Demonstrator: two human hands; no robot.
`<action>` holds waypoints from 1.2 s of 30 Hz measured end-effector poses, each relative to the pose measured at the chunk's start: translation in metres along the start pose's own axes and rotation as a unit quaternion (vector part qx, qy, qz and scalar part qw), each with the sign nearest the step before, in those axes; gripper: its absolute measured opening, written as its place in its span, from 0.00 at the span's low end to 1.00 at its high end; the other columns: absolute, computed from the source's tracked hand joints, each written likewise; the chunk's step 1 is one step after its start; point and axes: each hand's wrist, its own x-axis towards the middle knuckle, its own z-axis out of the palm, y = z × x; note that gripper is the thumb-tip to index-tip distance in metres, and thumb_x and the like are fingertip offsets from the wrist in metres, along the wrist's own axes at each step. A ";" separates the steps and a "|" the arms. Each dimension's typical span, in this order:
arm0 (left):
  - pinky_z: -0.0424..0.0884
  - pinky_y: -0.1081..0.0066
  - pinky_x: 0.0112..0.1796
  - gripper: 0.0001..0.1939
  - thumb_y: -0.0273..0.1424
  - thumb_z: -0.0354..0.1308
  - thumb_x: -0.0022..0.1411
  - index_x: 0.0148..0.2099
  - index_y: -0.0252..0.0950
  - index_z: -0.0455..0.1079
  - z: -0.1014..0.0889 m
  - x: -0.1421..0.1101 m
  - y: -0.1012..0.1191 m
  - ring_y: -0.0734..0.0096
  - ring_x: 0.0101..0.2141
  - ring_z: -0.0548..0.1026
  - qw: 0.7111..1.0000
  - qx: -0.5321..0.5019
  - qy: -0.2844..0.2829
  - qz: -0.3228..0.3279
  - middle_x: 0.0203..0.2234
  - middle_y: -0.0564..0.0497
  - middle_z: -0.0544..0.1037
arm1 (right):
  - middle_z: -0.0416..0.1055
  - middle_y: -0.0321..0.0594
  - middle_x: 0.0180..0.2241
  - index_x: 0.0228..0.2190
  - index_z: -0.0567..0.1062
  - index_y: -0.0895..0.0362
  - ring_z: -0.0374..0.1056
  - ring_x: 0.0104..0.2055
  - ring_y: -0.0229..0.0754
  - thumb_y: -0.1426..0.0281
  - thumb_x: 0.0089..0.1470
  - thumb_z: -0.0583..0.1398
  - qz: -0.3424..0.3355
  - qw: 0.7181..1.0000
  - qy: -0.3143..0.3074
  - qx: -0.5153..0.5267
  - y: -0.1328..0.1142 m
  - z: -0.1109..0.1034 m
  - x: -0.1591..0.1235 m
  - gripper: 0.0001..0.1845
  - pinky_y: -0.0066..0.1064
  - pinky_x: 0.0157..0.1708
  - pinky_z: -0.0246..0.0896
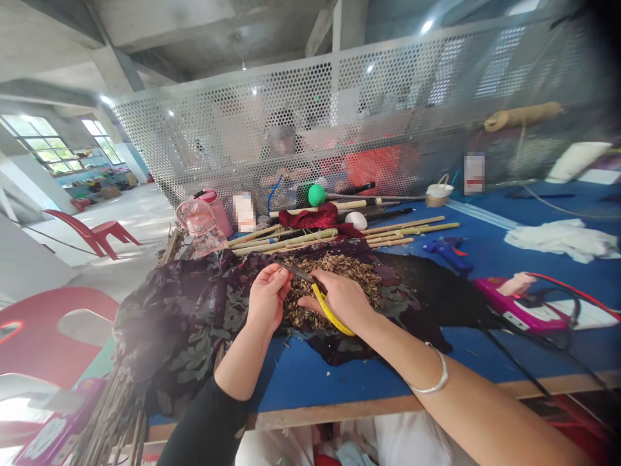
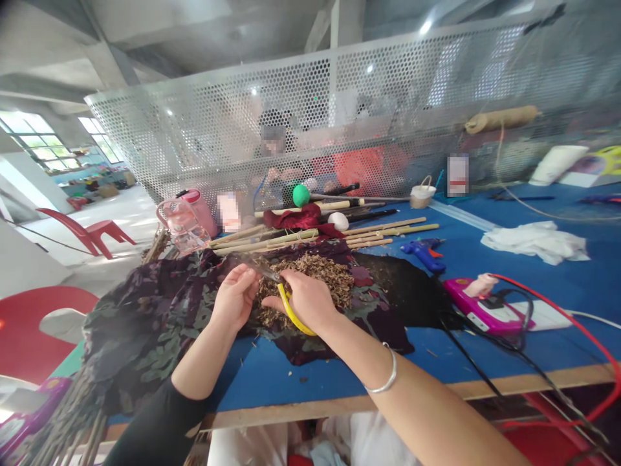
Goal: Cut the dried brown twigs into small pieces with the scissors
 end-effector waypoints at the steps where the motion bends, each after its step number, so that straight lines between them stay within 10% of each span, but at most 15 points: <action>1: 0.69 0.84 0.26 0.15 0.24 0.67 0.43 0.34 0.34 0.67 0.000 0.000 0.000 0.81 0.25 0.74 1.000 0.003 -0.001 0.000 0.24 0.55 0.74 | 0.75 0.43 0.37 0.43 0.70 0.55 0.72 0.38 0.46 0.48 0.50 0.54 0.002 1.000 -0.004 -0.004 0.000 -0.001 0.000 0.27 0.31 0.34 0.61; 10: 0.70 0.83 0.27 0.14 0.26 0.67 0.44 0.32 0.33 0.66 -0.002 0.002 0.000 0.82 0.24 0.73 1.000 0.030 0.007 -0.002 0.23 0.55 0.74 | 0.76 0.39 0.26 0.39 0.72 0.53 0.72 0.28 0.44 0.47 0.51 0.51 0.021 0.999 -0.034 0.001 0.002 -0.001 0.000 0.26 0.27 0.25 0.56; 21: 0.69 0.82 0.30 0.15 0.26 0.67 0.41 0.30 0.34 0.64 -0.003 0.005 -0.003 0.84 0.25 0.73 1.000 0.024 0.000 0.017 0.24 0.57 0.74 | 0.74 0.42 0.36 0.41 0.67 0.54 0.71 0.39 0.46 0.46 0.47 0.55 -0.004 0.999 -0.049 0.012 0.001 -0.003 -0.001 0.28 0.30 0.33 0.59; 36: 0.66 0.75 0.27 0.12 0.32 0.63 0.45 0.31 0.35 0.64 -0.018 0.012 -0.003 0.76 0.21 0.71 0.945 0.320 0.001 0.063 0.17 0.56 0.72 | 0.75 0.43 0.23 0.35 0.75 0.52 0.72 0.28 0.47 0.44 0.48 0.53 0.015 0.997 -0.056 -0.049 0.010 -0.003 0.003 0.27 0.30 0.26 0.56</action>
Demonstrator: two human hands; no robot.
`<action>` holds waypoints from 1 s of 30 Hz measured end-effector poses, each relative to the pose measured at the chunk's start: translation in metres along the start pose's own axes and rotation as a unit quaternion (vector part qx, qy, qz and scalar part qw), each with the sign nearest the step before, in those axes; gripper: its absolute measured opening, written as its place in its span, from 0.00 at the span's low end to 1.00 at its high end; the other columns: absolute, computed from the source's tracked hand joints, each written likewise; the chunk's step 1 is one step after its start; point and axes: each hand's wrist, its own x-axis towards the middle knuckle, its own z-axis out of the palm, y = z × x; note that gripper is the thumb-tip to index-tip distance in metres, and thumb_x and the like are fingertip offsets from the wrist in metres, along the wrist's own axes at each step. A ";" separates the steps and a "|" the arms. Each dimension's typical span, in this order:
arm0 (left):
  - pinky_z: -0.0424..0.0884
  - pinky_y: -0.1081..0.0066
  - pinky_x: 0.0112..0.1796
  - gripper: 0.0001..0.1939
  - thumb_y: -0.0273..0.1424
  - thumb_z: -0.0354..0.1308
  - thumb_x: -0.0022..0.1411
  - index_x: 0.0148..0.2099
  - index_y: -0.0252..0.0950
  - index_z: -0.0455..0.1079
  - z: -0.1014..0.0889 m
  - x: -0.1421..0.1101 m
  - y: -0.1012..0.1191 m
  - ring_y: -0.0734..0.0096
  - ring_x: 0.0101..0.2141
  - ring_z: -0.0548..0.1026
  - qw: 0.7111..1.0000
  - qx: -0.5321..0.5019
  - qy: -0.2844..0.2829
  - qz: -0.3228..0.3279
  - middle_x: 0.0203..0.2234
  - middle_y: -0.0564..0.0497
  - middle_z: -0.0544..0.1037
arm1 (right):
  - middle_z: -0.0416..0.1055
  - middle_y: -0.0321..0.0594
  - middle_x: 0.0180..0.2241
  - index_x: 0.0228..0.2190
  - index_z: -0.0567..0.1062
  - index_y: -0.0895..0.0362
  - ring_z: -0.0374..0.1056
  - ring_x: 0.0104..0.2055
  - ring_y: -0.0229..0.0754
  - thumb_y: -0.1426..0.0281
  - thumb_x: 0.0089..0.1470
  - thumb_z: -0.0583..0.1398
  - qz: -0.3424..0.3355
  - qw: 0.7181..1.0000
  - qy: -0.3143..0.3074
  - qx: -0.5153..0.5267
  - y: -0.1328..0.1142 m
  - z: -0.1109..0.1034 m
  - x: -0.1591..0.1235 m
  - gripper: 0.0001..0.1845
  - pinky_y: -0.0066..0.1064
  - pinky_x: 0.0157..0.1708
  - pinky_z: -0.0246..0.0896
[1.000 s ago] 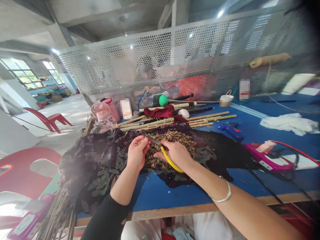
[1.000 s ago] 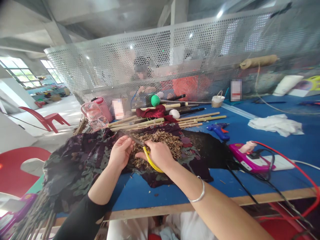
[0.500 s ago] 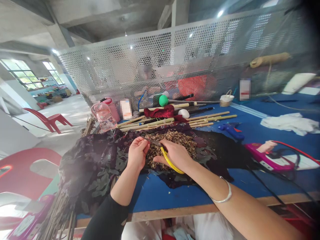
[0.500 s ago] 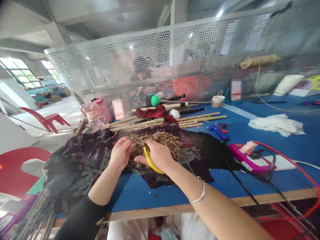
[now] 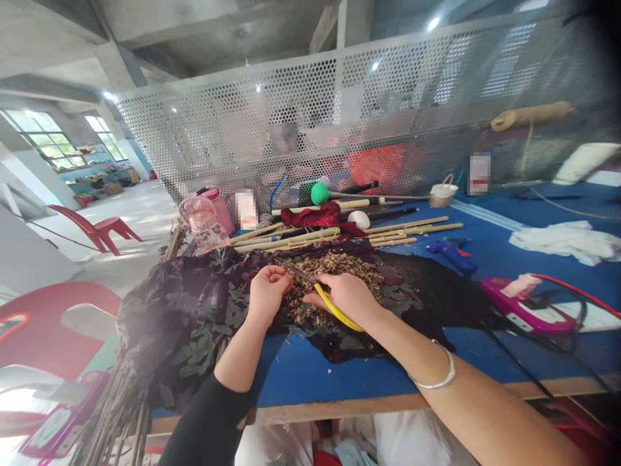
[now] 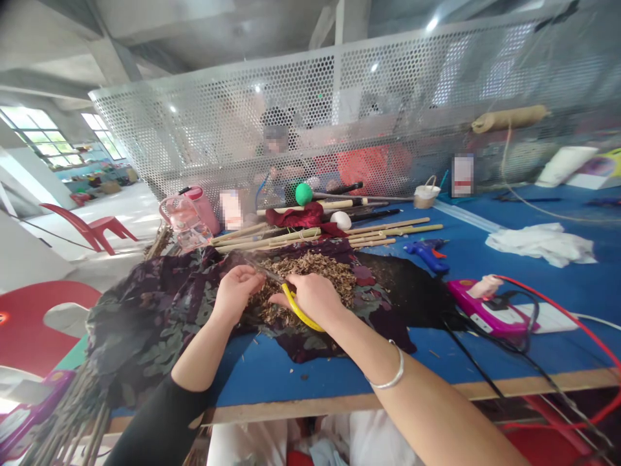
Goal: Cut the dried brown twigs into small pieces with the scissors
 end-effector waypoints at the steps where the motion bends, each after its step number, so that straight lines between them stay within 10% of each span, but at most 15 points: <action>1: 0.67 0.73 0.28 0.09 0.31 0.62 0.47 0.31 0.35 0.66 -0.004 0.002 -0.001 0.74 0.21 0.72 0.997 0.076 0.009 0.019 0.18 0.55 0.73 | 0.74 0.42 0.23 0.33 0.75 0.53 0.71 0.27 0.46 0.44 0.48 0.53 0.003 1.000 -0.007 0.020 0.002 -0.001 0.001 0.26 0.29 0.25 0.55; 8: 0.64 0.65 0.45 0.11 0.25 0.55 0.52 0.38 0.38 0.74 -0.014 -0.002 0.008 0.63 0.41 0.72 0.864 0.451 -0.017 0.225 0.37 0.47 0.76 | 0.69 0.34 0.20 0.26 0.71 0.56 0.64 0.21 0.37 0.50 0.49 0.56 -0.033 0.968 -0.085 0.235 0.022 -0.006 0.008 0.21 0.25 0.21 0.52; 14: 0.61 0.74 0.26 0.09 0.39 0.59 0.51 0.31 0.40 0.75 0.003 -0.021 0.011 0.73 0.24 0.70 0.815 0.472 -0.287 0.173 0.23 0.54 0.75 | 0.74 0.39 0.31 0.31 0.71 0.57 0.69 0.29 0.40 0.55 0.49 0.59 -0.041 0.948 -0.021 0.315 0.023 -0.004 0.008 0.17 0.26 0.29 0.59; 18: 0.58 0.73 0.25 0.11 0.41 0.64 0.45 0.30 0.41 0.75 0.012 -0.025 0.004 0.72 0.24 0.70 0.790 0.513 -0.298 0.154 0.23 0.54 0.76 | 0.75 0.41 0.31 0.34 0.72 0.57 0.70 0.31 0.42 0.55 0.49 0.60 -0.041 0.962 0.000 0.272 0.020 -0.006 0.006 0.18 0.26 0.29 0.59; 26: 0.60 0.75 0.26 0.10 0.38 0.58 0.52 0.28 0.37 0.74 0.005 -0.017 0.000 0.74 0.24 0.68 0.850 0.411 -0.309 0.115 0.21 0.54 0.75 | 0.76 0.42 0.32 0.39 0.73 0.56 0.72 0.31 0.43 0.55 0.48 0.60 -0.043 0.969 0.012 0.241 0.020 0.000 0.005 0.20 0.27 0.31 0.61; 30: 0.60 0.75 0.25 0.11 0.38 0.56 0.53 0.29 0.36 0.74 -0.002 -0.011 0.001 0.75 0.21 0.66 0.897 0.370 -0.220 0.102 0.18 0.55 0.72 | 0.77 0.42 0.32 0.40 0.73 0.56 0.72 0.33 0.45 0.54 0.48 0.60 -0.023 0.975 0.016 0.220 0.020 0.001 0.005 0.22 0.28 0.32 0.62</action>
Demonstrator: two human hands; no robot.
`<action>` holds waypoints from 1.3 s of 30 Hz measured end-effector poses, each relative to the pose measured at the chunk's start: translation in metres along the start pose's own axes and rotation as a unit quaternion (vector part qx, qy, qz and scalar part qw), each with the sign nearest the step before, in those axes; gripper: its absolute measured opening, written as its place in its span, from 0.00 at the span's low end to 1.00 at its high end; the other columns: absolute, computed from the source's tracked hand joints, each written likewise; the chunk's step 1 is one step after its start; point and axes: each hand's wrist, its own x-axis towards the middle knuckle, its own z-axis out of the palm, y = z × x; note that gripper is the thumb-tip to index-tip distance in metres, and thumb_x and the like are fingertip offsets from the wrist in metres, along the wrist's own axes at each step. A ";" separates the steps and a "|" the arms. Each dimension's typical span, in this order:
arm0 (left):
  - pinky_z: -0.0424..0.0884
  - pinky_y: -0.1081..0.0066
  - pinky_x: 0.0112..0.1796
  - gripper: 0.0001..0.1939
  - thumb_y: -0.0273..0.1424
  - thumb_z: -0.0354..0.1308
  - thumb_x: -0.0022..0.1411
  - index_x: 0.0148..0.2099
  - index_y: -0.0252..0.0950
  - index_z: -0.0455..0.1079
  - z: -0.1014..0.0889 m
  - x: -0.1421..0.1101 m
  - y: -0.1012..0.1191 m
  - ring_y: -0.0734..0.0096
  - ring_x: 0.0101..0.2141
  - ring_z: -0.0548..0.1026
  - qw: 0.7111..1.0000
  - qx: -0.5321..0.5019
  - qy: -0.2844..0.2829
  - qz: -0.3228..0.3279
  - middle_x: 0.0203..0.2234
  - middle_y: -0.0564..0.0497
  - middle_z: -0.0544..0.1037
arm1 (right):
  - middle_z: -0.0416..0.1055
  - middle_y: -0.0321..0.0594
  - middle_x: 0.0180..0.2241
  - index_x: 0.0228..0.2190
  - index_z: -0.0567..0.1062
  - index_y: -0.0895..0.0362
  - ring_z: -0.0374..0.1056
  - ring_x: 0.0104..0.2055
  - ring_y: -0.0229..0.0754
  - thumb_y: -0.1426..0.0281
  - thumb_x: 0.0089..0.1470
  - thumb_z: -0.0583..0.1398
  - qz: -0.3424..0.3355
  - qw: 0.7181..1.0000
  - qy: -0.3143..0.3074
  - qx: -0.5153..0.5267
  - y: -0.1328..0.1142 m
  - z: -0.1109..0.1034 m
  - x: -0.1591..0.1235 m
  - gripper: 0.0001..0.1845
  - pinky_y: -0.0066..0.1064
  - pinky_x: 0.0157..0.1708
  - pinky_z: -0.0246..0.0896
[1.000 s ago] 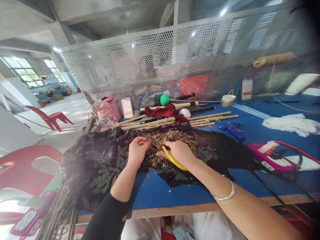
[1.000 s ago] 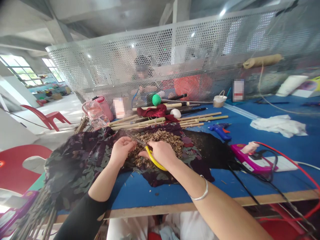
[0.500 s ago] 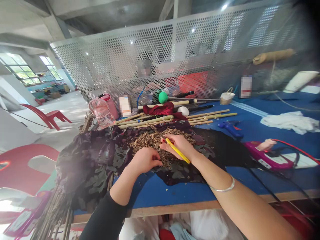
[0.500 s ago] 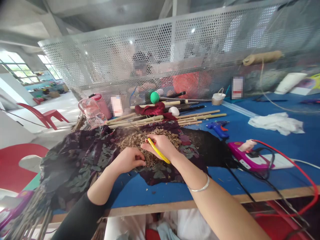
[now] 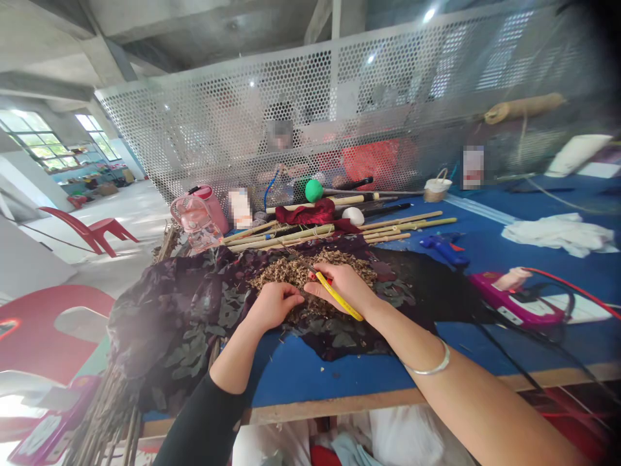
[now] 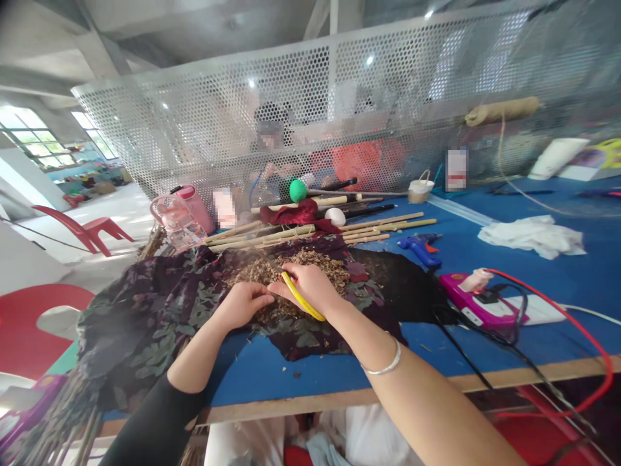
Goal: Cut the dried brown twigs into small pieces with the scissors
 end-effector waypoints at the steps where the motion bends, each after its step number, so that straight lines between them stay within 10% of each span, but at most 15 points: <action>1: 0.60 0.75 0.24 0.11 0.38 0.55 0.53 0.28 0.36 0.73 -0.001 0.001 -0.002 0.75 0.21 0.66 0.999 -0.012 0.033 -0.016 0.17 0.55 0.72 | 0.76 0.42 0.33 0.40 0.73 0.55 0.72 0.34 0.45 0.54 0.48 0.60 0.004 1.000 0.000 0.001 0.000 0.000 0.000 0.22 0.28 0.32 0.62; 8: 0.66 0.75 0.23 0.12 0.39 0.54 0.53 0.31 0.35 0.71 0.002 0.013 -0.015 0.75 0.20 0.69 0.958 -0.198 0.171 -0.117 0.20 0.54 0.73 | 0.76 0.44 0.34 0.39 0.72 0.56 0.72 0.35 0.46 0.53 0.49 0.58 0.041 0.999 0.001 -0.012 -0.009 -0.003 0.000 0.22 0.29 0.33 0.61; 16: 0.67 0.68 0.36 0.09 0.31 0.58 0.52 0.37 0.34 0.73 -0.003 0.009 -0.011 0.69 0.30 0.72 0.966 0.064 0.245 -0.060 0.28 0.48 0.74 | 0.73 0.43 0.32 0.39 0.68 0.55 0.70 0.33 0.44 0.50 0.51 0.54 0.029 0.999 0.025 0.000 -0.010 -0.005 -0.001 0.23 0.29 0.31 0.58; 21: 0.65 0.65 0.43 0.15 0.30 0.53 0.58 0.49 0.37 0.70 0.008 0.022 0.002 0.63 0.40 0.69 0.960 0.174 0.210 0.053 0.38 0.44 0.71 | 0.68 0.36 0.24 0.37 0.66 0.56 0.64 0.25 0.38 0.50 0.53 0.52 0.000 0.995 0.082 0.053 -0.008 -0.010 -0.002 0.23 0.27 0.27 0.55; 27: 0.65 0.65 0.41 0.11 0.30 0.52 0.59 0.41 0.41 0.75 0.011 0.034 -0.001 0.62 0.39 0.68 0.951 0.269 0.151 0.033 0.36 0.45 0.72 | 0.62 0.31 0.20 0.36 0.65 0.56 0.58 0.21 0.35 0.51 0.53 0.53 -0.015 0.994 0.080 0.076 -0.010 -0.012 -0.003 0.21 0.26 0.25 0.53; 39: 0.66 0.67 0.42 0.16 0.32 0.46 0.63 0.39 0.34 0.74 -0.009 0.011 -0.010 0.65 0.38 0.72 0.965 0.078 0.251 0.012 0.35 0.45 0.76 | 0.71 0.39 0.27 0.38 0.66 0.56 0.69 0.29 0.42 0.53 0.53 0.53 0.008 0.999 0.036 0.012 -0.013 -0.006 -0.002 0.20 0.27 0.27 0.55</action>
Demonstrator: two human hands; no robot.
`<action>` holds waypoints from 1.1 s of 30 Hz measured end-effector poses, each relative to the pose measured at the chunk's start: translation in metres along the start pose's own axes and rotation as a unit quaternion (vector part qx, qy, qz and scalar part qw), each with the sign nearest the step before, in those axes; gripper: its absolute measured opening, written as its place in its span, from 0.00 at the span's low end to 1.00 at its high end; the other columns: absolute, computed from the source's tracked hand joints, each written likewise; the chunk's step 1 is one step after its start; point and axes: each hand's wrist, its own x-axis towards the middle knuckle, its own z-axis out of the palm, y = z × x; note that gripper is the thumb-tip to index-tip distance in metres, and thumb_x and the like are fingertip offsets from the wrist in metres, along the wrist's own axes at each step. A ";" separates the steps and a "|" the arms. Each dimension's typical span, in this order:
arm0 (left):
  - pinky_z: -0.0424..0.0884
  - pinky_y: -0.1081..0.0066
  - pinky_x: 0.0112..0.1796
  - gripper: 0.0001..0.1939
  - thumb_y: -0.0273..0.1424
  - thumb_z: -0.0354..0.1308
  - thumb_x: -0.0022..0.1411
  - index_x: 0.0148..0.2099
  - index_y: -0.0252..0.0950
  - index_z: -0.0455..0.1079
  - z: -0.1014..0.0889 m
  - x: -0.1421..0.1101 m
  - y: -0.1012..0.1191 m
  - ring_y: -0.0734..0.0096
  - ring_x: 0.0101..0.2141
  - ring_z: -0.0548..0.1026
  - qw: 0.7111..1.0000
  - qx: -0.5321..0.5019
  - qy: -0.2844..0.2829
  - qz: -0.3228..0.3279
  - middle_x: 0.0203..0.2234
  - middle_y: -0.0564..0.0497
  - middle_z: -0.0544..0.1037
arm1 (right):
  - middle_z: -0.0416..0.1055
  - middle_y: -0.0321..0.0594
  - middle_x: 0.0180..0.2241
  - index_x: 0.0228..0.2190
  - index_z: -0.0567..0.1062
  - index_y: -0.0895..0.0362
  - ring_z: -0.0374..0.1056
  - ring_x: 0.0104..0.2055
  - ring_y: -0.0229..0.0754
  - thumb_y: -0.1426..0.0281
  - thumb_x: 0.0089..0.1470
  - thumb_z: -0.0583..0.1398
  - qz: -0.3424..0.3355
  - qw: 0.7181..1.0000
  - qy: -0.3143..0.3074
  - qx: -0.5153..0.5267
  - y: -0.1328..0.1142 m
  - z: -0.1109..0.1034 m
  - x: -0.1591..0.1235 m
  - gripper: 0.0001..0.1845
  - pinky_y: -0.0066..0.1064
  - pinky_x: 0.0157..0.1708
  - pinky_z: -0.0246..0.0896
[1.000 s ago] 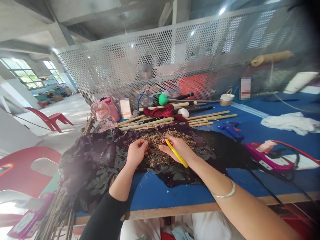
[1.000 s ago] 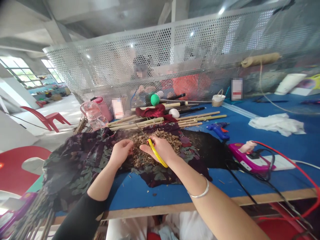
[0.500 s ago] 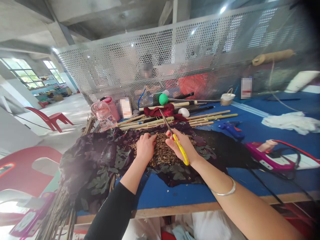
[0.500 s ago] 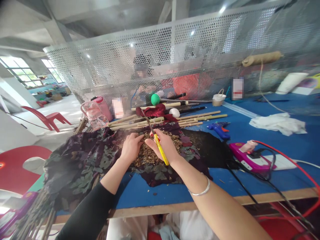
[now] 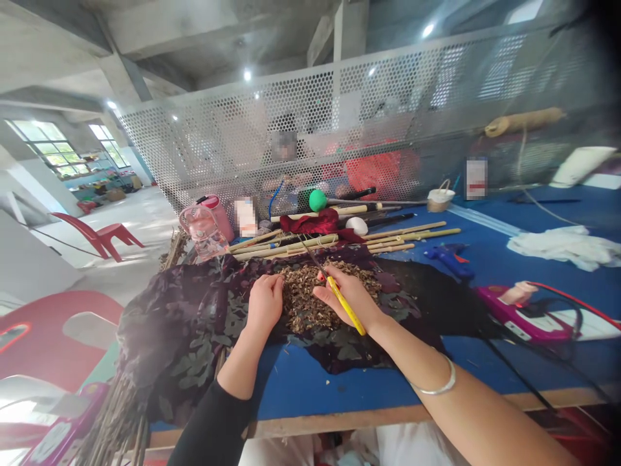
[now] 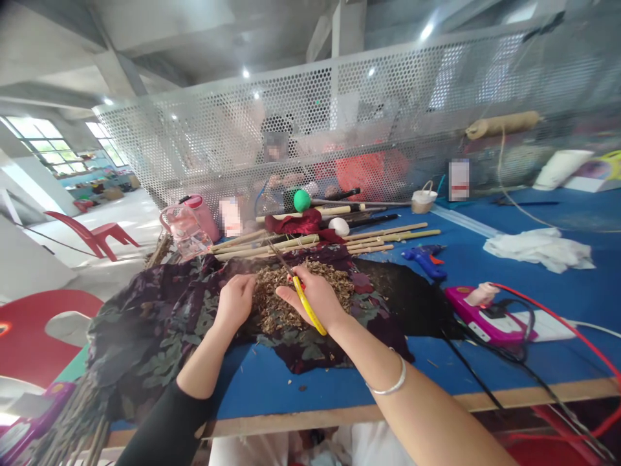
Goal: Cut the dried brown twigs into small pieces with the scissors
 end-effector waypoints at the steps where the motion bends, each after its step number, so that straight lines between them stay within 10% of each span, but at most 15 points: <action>1: 0.66 0.68 0.41 0.16 0.34 0.46 0.62 0.38 0.35 0.74 -0.001 -0.002 0.004 0.65 0.37 0.73 1.000 -0.028 0.006 -0.011 0.34 0.46 0.77 | 0.72 0.39 0.27 0.39 0.66 0.56 0.69 0.30 0.43 0.53 0.53 0.54 0.007 1.000 -0.010 -0.015 -0.001 0.000 0.000 0.20 0.27 0.27 0.55; 8: 0.65 0.74 0.32 0.16 0.40 0.48 0.61 0.33 0.35 0.73 -0.003 -0.011 0.026 0.71 0.29 0.71 0.980 -0.188 0.011 -0.067 0.26 0.52 0.76 | 0.71 0.45 0.38 0.46 0.65 0.55 0.69 0.40 0.47 0.51 0.46 0.59 -0.019 0.994 -0.046 -0.092 -0.008 0.002 -0.005 0.29 0.33 0.36 0.60; 20: 0.65 0.73 0.33 0.13 0.31 0.48 0.62 0.27 0.35 0.69 -0.010 -0.011 0.024 0.71 0.30 0.71 0.993 -0.106 -0.036 0.046 0.26 0.49 0.75 | 0.73 0.43 0.38 0.42 0.70 0.54 0.70 0.39 0.46 0.51 0.45 0.60 -0.036 0.991 -0.081 -0.096 -0.009 0.001 -0.002 0.26 0.31 0.35 0.60; 33: 0.61 0.74 0.30 0.16 0.35 0.47 0.63 0.29 0.35 0.71 -0.010 -0.010 0.022 0.73 0.27 0.69 0.996 -0.075 -0.047 0.016 0.24 0.51 0.73 | 0.73 0.38 0.22 0.37 0.74 0.53 0.70 0.25 0.42 0.49 0.47 0.57 0.008 0.987 -0.094 -0.132 -0.007 0.002 -0.001 0.23 0.27 0.25 0.54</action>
